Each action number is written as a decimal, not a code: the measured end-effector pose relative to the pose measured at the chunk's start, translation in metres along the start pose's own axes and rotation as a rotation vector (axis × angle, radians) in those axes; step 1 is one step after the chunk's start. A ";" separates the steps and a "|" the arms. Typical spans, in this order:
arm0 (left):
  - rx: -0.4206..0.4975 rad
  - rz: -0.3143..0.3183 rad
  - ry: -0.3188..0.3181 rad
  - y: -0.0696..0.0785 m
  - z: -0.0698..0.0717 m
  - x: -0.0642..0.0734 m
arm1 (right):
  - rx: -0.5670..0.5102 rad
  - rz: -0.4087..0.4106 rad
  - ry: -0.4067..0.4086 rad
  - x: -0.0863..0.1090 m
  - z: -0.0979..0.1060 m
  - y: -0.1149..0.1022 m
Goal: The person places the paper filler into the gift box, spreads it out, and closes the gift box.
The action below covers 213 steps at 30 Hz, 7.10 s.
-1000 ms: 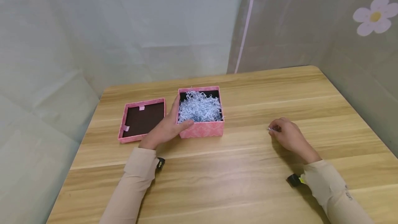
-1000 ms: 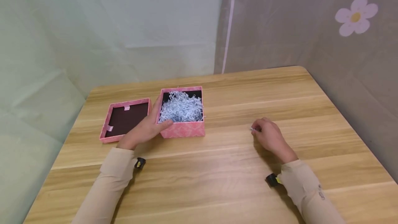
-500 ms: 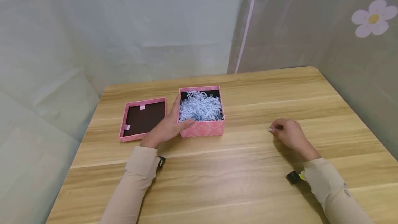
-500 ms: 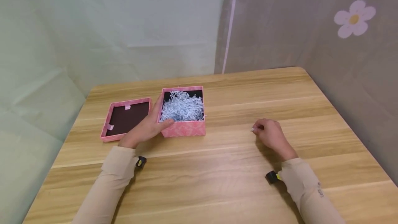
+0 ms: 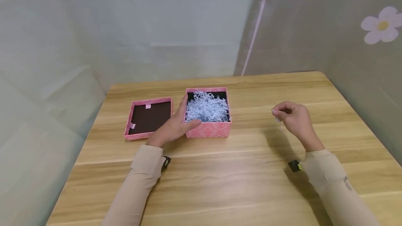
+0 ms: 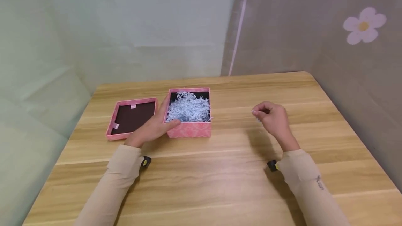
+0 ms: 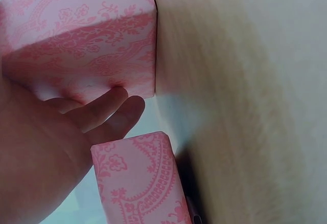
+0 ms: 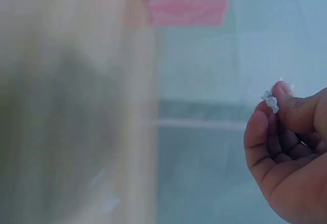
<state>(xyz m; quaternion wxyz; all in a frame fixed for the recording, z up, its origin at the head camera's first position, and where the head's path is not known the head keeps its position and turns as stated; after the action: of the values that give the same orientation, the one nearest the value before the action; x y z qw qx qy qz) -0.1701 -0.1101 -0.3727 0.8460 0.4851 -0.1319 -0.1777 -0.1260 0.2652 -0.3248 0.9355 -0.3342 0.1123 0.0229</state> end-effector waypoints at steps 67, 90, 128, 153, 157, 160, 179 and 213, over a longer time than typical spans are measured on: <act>0.008 -0.004 -0.027 0.012 0.006 0.001 | -0.171 -0.146 -0.220 0.008 0.023 0.071; 0.008 -0.031 -0.045 0.014 0.005 -0.001 | 0.232 0.047 -0.254 0.043 -0.005 0.057; -0.008 -0.038 -0.038 0.017 0.011 -0.002 | 0.278 0.009 -0.157 0.045 -0.012 0.039; 0.015 -0.039 -0.054 0.014 0.008 -0.005 | 0.196 0.056 -0.452 0.024 -0.032 0.037; 0.015 -0.033 -0.053 0.015 0.008 -0.003 | 0.080 0.020 -0.469 0.024 -0.027 0.042; 0.011 -0.030 -0.053 0.017 0.008 -0.004 | 0.103 0.019 -0.437 0.022 -0.023 0.041; -0.015 -0.014 -0.045 0.021 0.014 -0.002 | 0.598 0.273 -0.346 0.027 -0.035 -0.007; 0.013 -0.068 -0.049 0.016 0.007 -0.003 | -0.041 0.414 -0.275 -0.037 -0.051 -0.140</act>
<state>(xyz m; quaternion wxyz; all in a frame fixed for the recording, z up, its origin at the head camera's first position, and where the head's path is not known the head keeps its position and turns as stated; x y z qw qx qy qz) -0.1723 -0.1065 -0.3557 0.8329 0.4901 -0.1372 -0.2172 -0.1554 0.1258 -0.2680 0.9104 -0.3166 0.0495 0.2617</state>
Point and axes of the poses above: each hand's wrist, its own x-axis away from the middle knuckle, its own z-axis out of the back of the hand, y = z × x, the point moved 6 cm from there along -x, towards the middle knuckle, and after that the axes turned 10 degrees about x, right-handed, at the moved point
